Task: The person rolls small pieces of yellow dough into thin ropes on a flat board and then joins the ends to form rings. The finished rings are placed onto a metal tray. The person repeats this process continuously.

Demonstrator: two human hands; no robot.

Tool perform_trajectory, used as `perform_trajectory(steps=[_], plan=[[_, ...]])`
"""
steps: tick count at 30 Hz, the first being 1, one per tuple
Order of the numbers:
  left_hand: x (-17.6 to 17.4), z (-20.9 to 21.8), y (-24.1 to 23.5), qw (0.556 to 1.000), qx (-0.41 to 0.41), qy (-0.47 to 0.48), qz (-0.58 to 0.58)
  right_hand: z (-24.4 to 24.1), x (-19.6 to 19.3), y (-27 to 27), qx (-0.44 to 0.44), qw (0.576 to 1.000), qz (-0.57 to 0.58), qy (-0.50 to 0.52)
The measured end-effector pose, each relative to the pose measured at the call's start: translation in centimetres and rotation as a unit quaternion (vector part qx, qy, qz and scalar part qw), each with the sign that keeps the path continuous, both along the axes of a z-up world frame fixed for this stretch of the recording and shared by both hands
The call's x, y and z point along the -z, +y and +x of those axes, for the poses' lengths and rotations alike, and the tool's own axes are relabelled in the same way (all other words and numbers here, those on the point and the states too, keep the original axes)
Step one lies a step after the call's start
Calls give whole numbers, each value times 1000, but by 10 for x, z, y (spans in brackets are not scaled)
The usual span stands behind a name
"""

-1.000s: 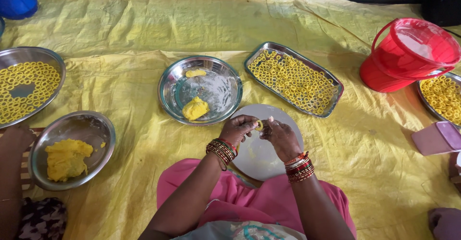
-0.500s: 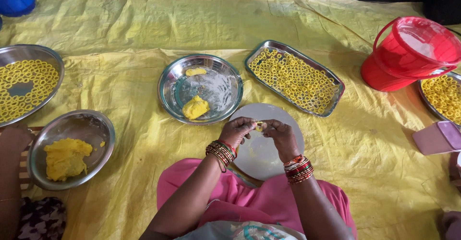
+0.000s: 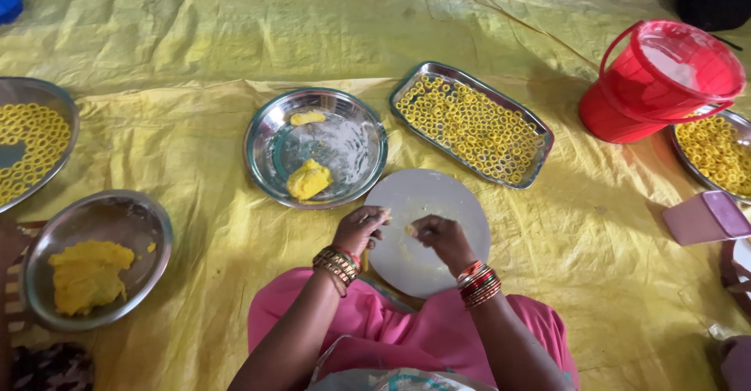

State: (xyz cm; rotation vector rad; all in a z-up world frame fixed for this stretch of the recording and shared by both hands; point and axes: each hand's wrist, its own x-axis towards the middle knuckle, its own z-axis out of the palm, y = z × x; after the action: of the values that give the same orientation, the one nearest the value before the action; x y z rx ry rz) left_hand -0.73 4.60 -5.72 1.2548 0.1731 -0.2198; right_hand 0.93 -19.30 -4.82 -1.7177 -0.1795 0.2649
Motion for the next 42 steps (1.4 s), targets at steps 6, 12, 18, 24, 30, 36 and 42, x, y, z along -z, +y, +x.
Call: perform_trajectory(steps=[6,12,18,24,30,36,42], plan=[[21,-2,21,998,-27,50,-14,36,34,-32,62,964,-210,-153],[28,0,34,998,-25,62,5,184,4,-115,208,829,-459,-241],[30,6,42,998,-25,63,5,231,-37,-176,297,888,-244,-251],[19,12,25,1000,-9,22,-12,117,-8,-116,146,875,-398,-235],[-4,13,7,997,65,10,-42,4,-31,-8,-24,983,-106,-146],[-27,4,5,996,72,-44,-33,-26,-89,48,-76,921,-219,-313],[-42,-5,6,994,93,24,-44,-31,-89,57,-62,856,-286,-427]])
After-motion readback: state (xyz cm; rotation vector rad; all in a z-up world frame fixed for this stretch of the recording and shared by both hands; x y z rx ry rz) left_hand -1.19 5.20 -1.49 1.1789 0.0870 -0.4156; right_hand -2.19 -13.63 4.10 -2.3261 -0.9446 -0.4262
